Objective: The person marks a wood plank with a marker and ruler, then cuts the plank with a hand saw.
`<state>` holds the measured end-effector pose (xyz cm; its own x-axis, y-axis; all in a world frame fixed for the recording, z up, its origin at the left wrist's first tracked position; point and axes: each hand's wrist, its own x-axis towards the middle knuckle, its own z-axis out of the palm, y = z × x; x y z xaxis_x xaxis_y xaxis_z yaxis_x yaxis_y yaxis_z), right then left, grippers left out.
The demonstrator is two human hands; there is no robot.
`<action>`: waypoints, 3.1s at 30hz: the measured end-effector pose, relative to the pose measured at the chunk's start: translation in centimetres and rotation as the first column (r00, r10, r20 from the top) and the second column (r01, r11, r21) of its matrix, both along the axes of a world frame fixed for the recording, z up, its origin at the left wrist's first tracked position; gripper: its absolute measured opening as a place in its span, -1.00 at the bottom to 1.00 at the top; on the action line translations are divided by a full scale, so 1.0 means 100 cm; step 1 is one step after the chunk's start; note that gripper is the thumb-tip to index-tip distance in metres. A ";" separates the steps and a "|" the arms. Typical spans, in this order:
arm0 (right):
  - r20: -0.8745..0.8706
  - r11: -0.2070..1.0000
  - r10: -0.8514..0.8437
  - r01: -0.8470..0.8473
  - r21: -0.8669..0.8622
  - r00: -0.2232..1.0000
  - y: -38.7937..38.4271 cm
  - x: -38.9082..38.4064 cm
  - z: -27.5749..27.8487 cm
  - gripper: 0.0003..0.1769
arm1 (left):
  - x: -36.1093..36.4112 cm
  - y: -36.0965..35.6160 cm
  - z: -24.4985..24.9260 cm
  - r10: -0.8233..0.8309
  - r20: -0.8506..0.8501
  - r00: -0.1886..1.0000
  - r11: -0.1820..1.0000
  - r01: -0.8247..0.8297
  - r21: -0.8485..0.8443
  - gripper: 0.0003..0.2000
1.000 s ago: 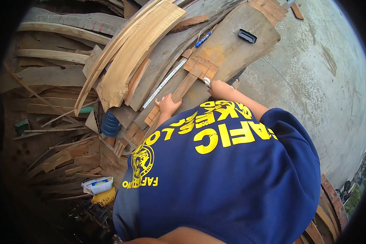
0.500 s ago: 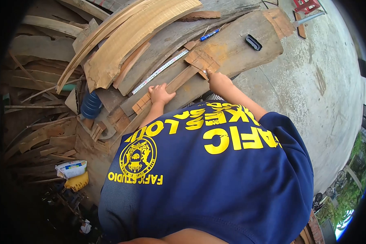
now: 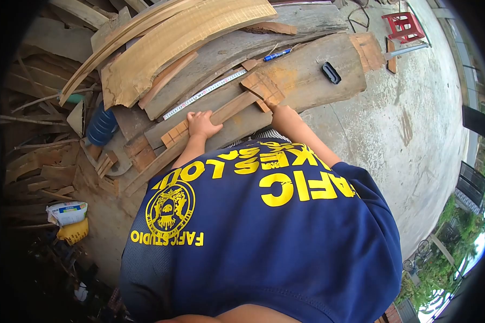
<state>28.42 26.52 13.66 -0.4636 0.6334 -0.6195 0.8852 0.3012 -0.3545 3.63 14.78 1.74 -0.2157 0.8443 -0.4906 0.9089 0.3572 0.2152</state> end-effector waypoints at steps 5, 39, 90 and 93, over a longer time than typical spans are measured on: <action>0.027 1.000 -0.006 0.006 -0.006 1.000 -0.009 0.010 0.009 -0.32 | -0.002 -0.003 0.000 0.005 0.035 0.999 1.000 -0.006 0.022 -0.46; 0.072 1.000 -0.008 0.009 -0.011 0.997 -0.018 0.004 0.025 -0.30 | -0.002 0.001 0.002 -0.024 -0.027 0.999 0.999 0.023 -0.023 -0.46; 0.224 0.993 0.117 -0.112 -0.036 0.967 0.003 -0.022 0.022 -0.34 | -0.006 -0.002 -0.006 -0.034 0.032 0.999 0.999 0.034 -0.019 -0.47; 0.172 0.995 0.092 -0.084 -0.053 0.981 0.002 -0.011 0.033 -0.44 | -0.006 -0.002 -0.006 -0.031 0.026 0.999 0.999 0.032 -0.022 -0.47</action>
<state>27.36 26.69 16.97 -0.3988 0.5648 -0.7225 0.9053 0.3679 -0.2122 3.06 14.54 1.15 -0.1763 0.8389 -0.5149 0.9139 0.3338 0.2310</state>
